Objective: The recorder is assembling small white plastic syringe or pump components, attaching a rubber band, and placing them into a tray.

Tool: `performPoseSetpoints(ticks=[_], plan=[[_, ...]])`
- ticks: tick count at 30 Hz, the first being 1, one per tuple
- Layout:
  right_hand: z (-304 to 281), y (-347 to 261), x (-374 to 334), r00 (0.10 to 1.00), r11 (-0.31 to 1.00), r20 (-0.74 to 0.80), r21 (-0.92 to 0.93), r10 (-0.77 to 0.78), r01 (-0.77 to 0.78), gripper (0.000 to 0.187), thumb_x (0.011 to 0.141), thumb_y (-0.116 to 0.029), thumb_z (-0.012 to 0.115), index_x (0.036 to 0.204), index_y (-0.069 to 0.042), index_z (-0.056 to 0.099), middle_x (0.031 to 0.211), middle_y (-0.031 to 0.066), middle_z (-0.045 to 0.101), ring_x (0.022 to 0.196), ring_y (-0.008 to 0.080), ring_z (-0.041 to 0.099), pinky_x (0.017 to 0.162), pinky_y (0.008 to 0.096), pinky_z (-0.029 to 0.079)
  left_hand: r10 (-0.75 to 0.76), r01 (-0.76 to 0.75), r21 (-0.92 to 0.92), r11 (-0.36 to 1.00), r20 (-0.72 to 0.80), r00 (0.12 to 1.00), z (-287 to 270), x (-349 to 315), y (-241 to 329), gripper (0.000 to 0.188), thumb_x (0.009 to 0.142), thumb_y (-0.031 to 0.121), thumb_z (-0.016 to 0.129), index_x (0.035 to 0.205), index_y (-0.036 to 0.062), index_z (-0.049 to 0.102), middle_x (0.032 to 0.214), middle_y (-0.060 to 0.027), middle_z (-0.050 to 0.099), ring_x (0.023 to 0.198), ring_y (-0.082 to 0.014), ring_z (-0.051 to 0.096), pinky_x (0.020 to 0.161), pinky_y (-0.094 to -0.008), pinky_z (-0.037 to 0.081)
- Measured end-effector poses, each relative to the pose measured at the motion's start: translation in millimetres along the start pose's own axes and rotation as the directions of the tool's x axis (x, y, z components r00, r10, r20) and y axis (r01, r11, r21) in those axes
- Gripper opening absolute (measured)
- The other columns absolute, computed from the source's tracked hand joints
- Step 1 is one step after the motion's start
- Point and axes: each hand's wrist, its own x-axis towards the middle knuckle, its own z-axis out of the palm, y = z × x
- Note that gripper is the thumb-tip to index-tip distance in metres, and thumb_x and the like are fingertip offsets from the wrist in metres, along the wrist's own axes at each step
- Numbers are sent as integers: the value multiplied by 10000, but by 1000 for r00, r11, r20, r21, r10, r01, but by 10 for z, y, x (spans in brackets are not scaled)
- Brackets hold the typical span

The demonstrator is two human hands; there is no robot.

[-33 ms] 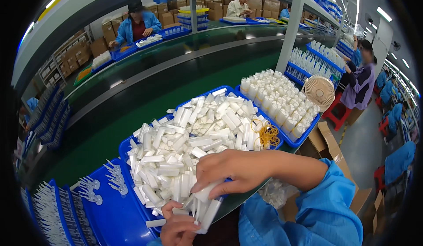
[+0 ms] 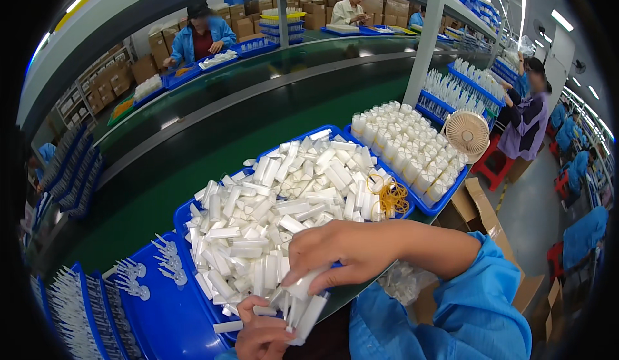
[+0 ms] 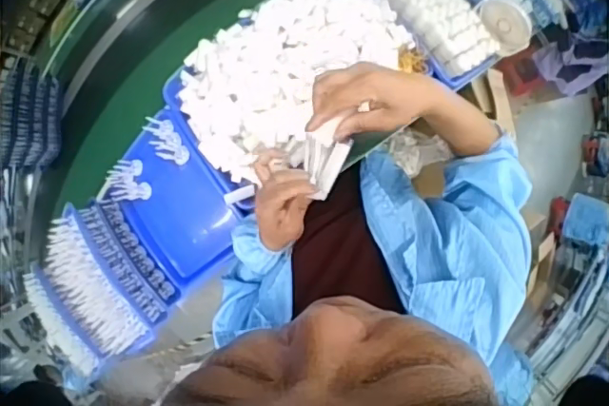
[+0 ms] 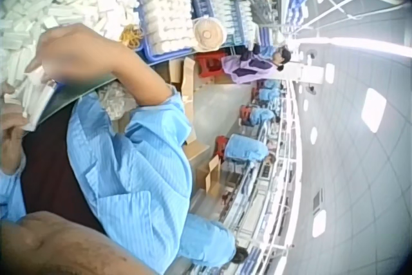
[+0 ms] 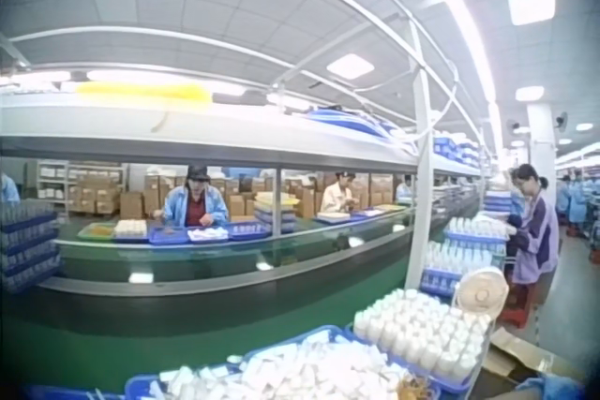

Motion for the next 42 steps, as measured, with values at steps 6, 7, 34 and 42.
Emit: performPoseSetpoints(ticks=[6, 7, 34, 42], plan=[[34, -150, -17, 982, 990, 124, -7, -140, 142, 266, 846, -102, 572, 1064, 49, 560, 896, 147, 517, 846, 303, 490, 759, 386, 399, 59, -56, -19, 998, 168, 984, -33, -3, -45, 89, 789, 136, 618, 747, 64, 650, 787, -108, 617, 731, -239, 580, 893, -456, 316], [54, -160, -12, 977, 987, 135, 22, -164, 162, 264, 847, -103, 569, 1058, 55, 556, 904, 150, 513, 855, 305, 486, 761, 387, 398, 84, -79, -32, 996, 182, 980, -33, -19, -75, 103, 794, 158, 616, 755, 68, 648, 804, -109, 613, 751, -239, 575, 899, -465, 308], [-1787, 2389, 1379, 514, 122, -129, -896, 848, -426, 471, 722, -377, 682, 1046, -48, 586, 918, 147, 636, 858, 283, 629, 706, 351, 511, -263, 217, -190, 957, -269, 927, -388, -94, -42, 165, 809, 153, 645, 868, 86, 507, 913, -156, 645, 1093, -451, 471, 988, -604, 212], [-1923, 2656, 1405, 99, 56, -26, -677, 995, -734, 565, 770, -454, 632, 1111, -10, 557, 968, 163, 618, 841, 278, 629, 690, 392, 526, -189, 170, -94, 981, -258, 947, -452, -69, -133, 199, 805, 202, 662, 910, 76, 549, 914, -157, 648, 1164, -443, 409, 977, -563, 242]])
